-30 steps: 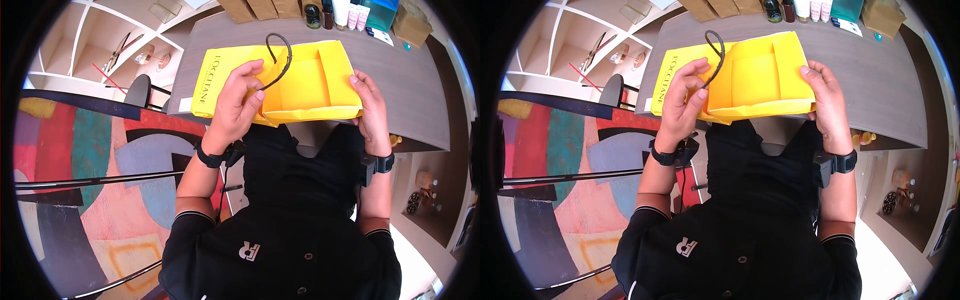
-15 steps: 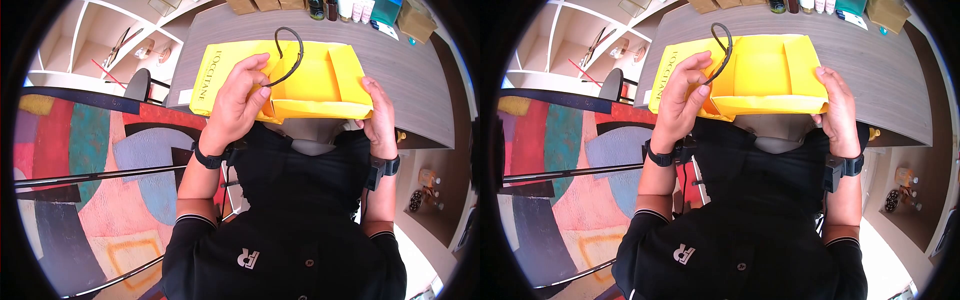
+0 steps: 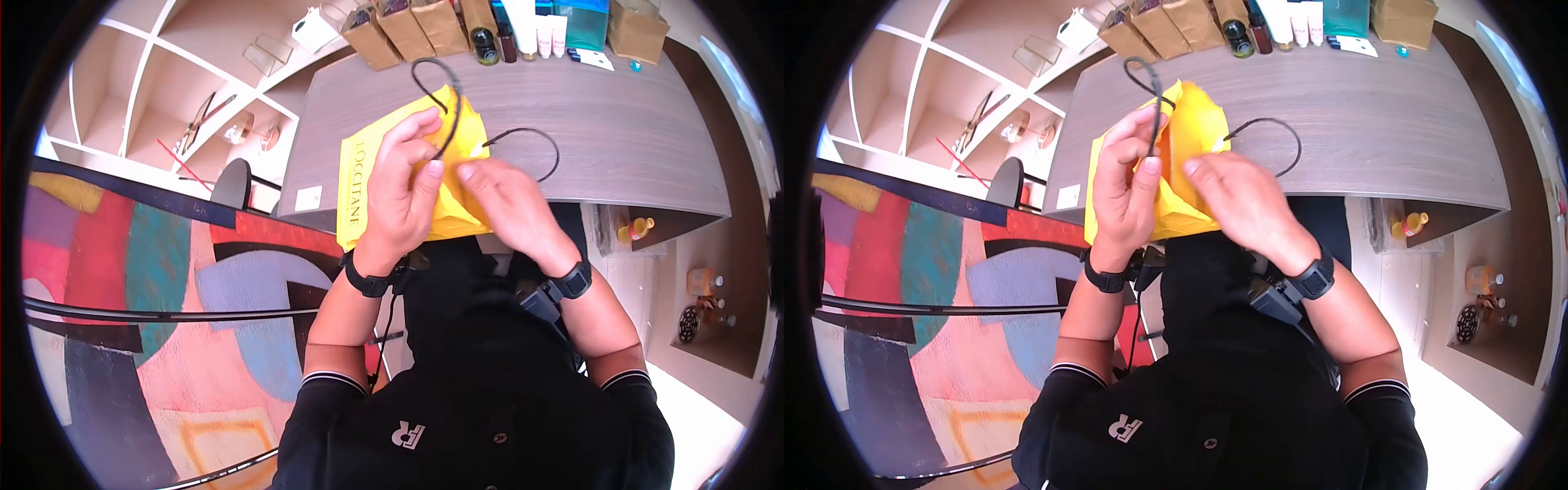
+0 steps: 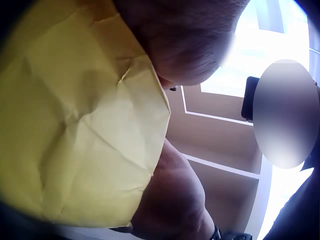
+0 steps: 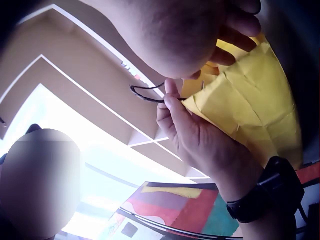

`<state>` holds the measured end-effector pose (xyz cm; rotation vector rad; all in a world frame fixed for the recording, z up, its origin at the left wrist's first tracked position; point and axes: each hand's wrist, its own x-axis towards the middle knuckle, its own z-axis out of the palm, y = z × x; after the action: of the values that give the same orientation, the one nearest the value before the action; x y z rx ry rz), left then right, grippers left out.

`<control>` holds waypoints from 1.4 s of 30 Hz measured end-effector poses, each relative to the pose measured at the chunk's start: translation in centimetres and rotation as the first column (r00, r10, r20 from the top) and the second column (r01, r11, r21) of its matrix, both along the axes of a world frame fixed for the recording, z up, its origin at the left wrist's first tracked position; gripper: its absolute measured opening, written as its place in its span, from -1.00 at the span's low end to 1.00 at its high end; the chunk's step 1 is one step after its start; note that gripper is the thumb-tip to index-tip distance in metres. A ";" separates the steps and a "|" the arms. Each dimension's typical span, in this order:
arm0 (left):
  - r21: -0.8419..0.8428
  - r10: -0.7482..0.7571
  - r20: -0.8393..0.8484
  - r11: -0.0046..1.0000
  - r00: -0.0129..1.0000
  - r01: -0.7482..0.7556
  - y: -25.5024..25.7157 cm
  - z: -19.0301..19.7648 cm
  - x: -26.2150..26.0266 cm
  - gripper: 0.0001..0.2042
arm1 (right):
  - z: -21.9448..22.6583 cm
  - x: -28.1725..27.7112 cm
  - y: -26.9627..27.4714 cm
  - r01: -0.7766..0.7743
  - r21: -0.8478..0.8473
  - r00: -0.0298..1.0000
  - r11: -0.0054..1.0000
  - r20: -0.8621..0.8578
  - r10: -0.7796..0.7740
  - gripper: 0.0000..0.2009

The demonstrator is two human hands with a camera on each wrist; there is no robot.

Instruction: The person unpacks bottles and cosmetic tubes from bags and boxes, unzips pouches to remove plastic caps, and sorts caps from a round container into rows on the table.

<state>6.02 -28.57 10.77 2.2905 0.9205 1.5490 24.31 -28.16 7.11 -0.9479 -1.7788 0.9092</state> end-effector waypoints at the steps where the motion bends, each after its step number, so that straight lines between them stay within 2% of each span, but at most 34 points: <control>1: 0.012 -0.009 -0.006 1.000 1.000 0.009 0.3 0.0 -0.3 -0.90 | 1.2 0.2 -0.3 -0.103 -0.001 0.993 0.995 0.064 0.103 -0.53; 3: -0.013 -0.073 0.158 0.997 0.985 0.076 0.7 0.2 -1.0 -0.89 | 2.0 0.5 -0.3 -0.128 0.047 0.986 0.991 0.109 0.123 -0.60; 5: 0.017 -0.089 0.189 0.996 0.978 0.088 1.3 0.7 -2.4 -0.86 | 2.9 0.8 -0.3 -0.172 0.110 0.975 0.979 0.164 0.152 -0.67; 7: 0.055 -0.068 0.300 0.997 0.951 0.054 2.3 2.1 -4.9 -0.84 | 3.4 1.6 -0.5 -0.025 0.283 0.974 0.959 -0.210 0.087 -0.77; 9: 0.027 0.020 0.399 0.999 0.917 -0.034 3.2 4.6 -8.0 -0.85 | 4.1 3.0 -0.9 0.073 0.192 0.952 0.979 -0.305 -0.012 -0.81; 11: -0.018 0.069 0.563 0.997 0.824 -0.071 4.3 7.0 -10.8 -0.88 | 2.8 4.3 0.1 0.123 0.091 0.934 0.988 -0.346 -0.084 -0.80; 13: 0.023 -0.034 0.720 0.999 0.693 0.025 5.9 7.9 -13.6 -0.91 | 1.9 5.4 1.3 0.142 0.064 0.933 0.988 -0.341 -0.112 -0.82; 16: 0.021 -0.040 0.733 0.999 0.679 0.036 7.7 7.2 -17.9 -0.92 | -0.4 6.6 3.1 0.237 -0.030 0.931 0.971 -0.279 -0.236 -0.82; 17: -0.028 -0.038 0.738 0.996 0.674 0.086 8.0 6.8 -18.8 -0.92 | -1.1 7.0 3.6 0.231 -0.025 0.933 0.973 -0.277 -0.229 -0.82; 18: -0.078 -0.032 0.744 0.988 0.668 0.134 8.1 6.3 -19.6 -0.92 | -1.8 7.4 4.0 0.251 -0.102 0.925 0.963 -0.268 -0.270 -0.81; 20: -0.223 0.098 0.701 0.971 0.707 0.086 8.0 5.2 -21.0 -0.92 | -2.5 7.9 4.5 0.271 -0.203 0.918 0.941 -0.241 -0.316 -0.78; 22: -0.279 0.148 0.682 0.958 0.716 0.068 7.7 4.6 -22.4 -0.91 | -3.6 8.6 5.2 0.277 -0.188 0.924 0.942 -0.218 -0.315 -0.78; 24: -0.405 0.299 0.597 0.913 0.744 -0.042 6.6 4.8 -23.1 -0.75 | -4.3 8.7 5.6 0.302 -0.180 0.921 0.936 -0.200 -0.335 -0.75; 25: -0.404 0.309 0.601 0.913 0.737 -0.054 5.9 4.9 -23.4 -0.75 | -4.5 8.7 5.6 0.289 -0.177 0.927 0.941 -0.196 -0.321 -0.75; 27: -0.360 0.466 0.436 0.874 0.770 -0.326 3.7 5.5 -23.1 -0.55 | -5.0 8.7 5.6 0.334 -0.189 0.912 0.923 -0.183 -0.367 -0.74; 28: -0.268 0.507 0.319 0.859 0.801 -0.437 1.6 6.4 -20.8 -0.39 | -5.4 8.8 5.5 0.331 -0.185 0.913 0.926 -0.184 -0.363 -0.74; 29: -0.264 0.505 0.322 0.860 0.801 -0.436 -0.1 6.2 -20.0 -0.39 | -6.0 9.0 5.4 0.352 -0.178 0.909 0.919 -0.168 -0.381 -0.75; 31: -0.198 0.536 -0.048 0.822 0.843 -0.534 -2.4 5.7 -19.0 -0.38 | -6.7 9.4 5.2 0.383 -0.158 0.900 0.910 -0.158 -0.406 -0.75; 33: -0.246 0.622 -0.285 0.688 0.729 -0.683 -3.9 5.4 -18.2 -0.33 | -6.4 9.6 5.1 0.353 -0.134 0.915 0.926 -0.157 -0.371 -0.78; 34: -0.285 0.664 -0.221 0.657 0.715 -0.698 -3.6 4.4 -18.5 -0.45 | -5.7 9.5 4.9 0.348 -0.193 0.908 0.917 -0.173 -0.381 -0.78; 35: -0.285 0.665 -0.215 0.658 0.716 -0.697 -3.3 3.8 -19.4 -0.45 | -5.5 9.6 5.0 0.349 -0.187 0.909 0.918 -0.172 -0.381 -0.78; 37: -0.427 0.678 -0.068 0.644 0.732 -0.635 -2.6 3.3 -21.2 -0.59 | -5.4 9.8 5.5 0.352 -0.121 0.923 0.928 -0.119 -0.366 -0.80; 38: -0.383 0.683 -0.023 0.669 0.730 -0.638 -2.1 4.3 -20.7 -0.70 | -5.6 9.9 5.8 0.365 -0.075 0.924 0.928 -0.094 -0.371 -0.80; 39: -0.359 0.705 -0.103 0.632 0.702 -0.687 -1.5 4.6 -21.8 -0.68 | -5.7 9.9 5.9 0.368 -0.074 0.922 0.927 -0.096 -0.374 -0.80; 41: -0.265 0.649 0.037 0.740 0.760 -0.619 0.5 6.5 -22.7 -0.67 | -5.4 9.8 5.8 0.386 -0.050 0.918 0.921 -0.075 -0.389 -0.82; 42: -0.282 0.695 0.001 0.690 0.719 -0.666 1.5 7.7 -24.1 -0.65 | -5.0 9.6 5.6 0.392 -0.052 0.915 0.919 -0.079 -0.395 -0.82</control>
<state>-18.05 -27.04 18.45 1.7194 1.9786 1.6272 33.96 -22.51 2.12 -1.2161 -1.4283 0.7108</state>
